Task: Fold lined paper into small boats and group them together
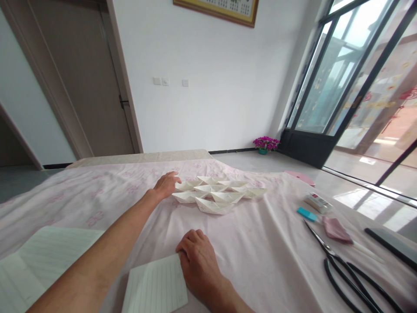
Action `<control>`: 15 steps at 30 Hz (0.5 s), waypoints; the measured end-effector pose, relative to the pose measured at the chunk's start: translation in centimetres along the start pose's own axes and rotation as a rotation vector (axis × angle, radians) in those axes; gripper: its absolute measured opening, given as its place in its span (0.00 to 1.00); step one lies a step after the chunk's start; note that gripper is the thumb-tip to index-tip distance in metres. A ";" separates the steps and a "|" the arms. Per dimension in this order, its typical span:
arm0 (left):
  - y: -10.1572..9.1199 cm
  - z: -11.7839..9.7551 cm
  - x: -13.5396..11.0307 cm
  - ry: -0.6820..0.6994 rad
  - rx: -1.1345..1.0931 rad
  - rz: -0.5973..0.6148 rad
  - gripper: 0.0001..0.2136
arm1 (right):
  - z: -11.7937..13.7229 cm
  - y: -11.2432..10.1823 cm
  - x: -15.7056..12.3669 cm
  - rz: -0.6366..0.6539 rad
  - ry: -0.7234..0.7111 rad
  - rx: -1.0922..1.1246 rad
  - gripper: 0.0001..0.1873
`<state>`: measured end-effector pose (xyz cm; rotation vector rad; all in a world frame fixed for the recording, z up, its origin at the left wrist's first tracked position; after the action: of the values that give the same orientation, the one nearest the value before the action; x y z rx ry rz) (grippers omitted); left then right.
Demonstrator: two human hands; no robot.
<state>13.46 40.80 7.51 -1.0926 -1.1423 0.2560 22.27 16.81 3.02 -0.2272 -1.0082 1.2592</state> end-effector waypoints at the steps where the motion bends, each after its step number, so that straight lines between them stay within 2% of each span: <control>1: 0.0 0.3 0.0 -0.028 -0.008 -0.006 0.19 | 0.0 0.0 0.0 -0.001 -0.001 0.002 0.09; 5: -0.5 1.5 0.0 -0.151 -0.041 -0.062 0.21 | 0.0 -0.2 0.0 -0.008 -0.004 0.004 0.09; 9: -2.8 2.6 -1.2 -0.271 -0.076 -0.158 0.22 | -0.2 -0.1 0.0 -0.018 -0.005 0.000 0.08; 12: -5.5 2.6 -3.8 -0.328 -0.109 -0.205 0.21 | -0.2 -0.1 0.0 -0.031 -0.010 0.009 0.08; 15: -8.2 1.7 -8.0 -0.350 -0.151 -0.184 0.19 | 0.1 -0.4 0.1 -0.043 -0.017 0.035 0.08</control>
<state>5.70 32.39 9.20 -1.0916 -1.5872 0.2250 22.51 16.73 3.42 -0.1667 -1.0002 1.2405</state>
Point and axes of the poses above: each hand's wrist, its own x-axis towards the middle knuckle, its own y-axis out of the palm, z = x × y, the point moved 9 cm from there along x, towards the middle knuckle, and after that the axes turned 14 degrees about -z, right-handed, at the moved point
